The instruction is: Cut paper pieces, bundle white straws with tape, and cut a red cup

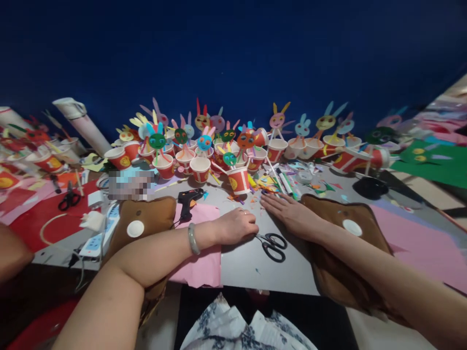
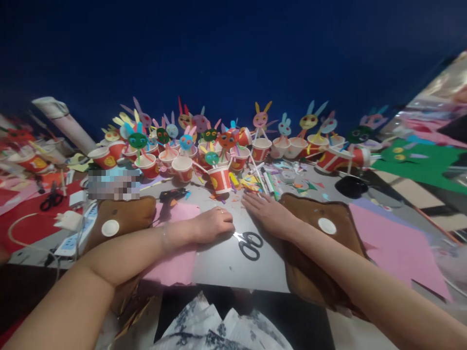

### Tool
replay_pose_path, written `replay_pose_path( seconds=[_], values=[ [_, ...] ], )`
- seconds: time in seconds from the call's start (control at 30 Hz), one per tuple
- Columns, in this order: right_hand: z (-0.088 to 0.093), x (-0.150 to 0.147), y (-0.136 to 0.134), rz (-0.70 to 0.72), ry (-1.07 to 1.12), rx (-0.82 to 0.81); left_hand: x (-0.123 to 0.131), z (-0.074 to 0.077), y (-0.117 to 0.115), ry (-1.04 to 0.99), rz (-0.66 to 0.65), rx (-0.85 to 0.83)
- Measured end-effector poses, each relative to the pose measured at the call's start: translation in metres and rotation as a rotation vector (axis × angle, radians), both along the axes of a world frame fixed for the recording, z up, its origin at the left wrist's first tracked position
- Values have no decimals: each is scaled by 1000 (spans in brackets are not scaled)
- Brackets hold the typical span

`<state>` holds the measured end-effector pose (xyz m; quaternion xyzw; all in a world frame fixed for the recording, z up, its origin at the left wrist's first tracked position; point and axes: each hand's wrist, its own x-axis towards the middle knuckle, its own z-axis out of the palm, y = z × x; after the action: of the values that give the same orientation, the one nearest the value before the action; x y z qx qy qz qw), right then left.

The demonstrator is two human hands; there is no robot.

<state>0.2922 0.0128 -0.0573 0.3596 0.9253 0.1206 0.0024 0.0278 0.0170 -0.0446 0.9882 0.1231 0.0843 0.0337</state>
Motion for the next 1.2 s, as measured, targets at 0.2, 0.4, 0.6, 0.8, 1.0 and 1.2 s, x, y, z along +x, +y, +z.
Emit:
replay_pose_path(
  seconds=[0.2,0.4,0.6,0.8,1.0,1.2],
  values=[
    [-4,-28,2,89,104,-94,-1,7,0,4,-27,2],
    [-9,-29,15,63,23,-38,-2,10,-1,11,-17,-4],
    [-6,-25,20,4,-38,52,-3,10,-2,-10,-23,-12],
    [11,-43,7,-58,-47,67,-3,9,-1,-10,-25,-9],
    [25,-61,2,-102,-102,46,-3,10,-1,12,-26,-11],
    [21,-65,4,-119,-165,96,-1,7,-1,0,-25,-6]
  ],
)
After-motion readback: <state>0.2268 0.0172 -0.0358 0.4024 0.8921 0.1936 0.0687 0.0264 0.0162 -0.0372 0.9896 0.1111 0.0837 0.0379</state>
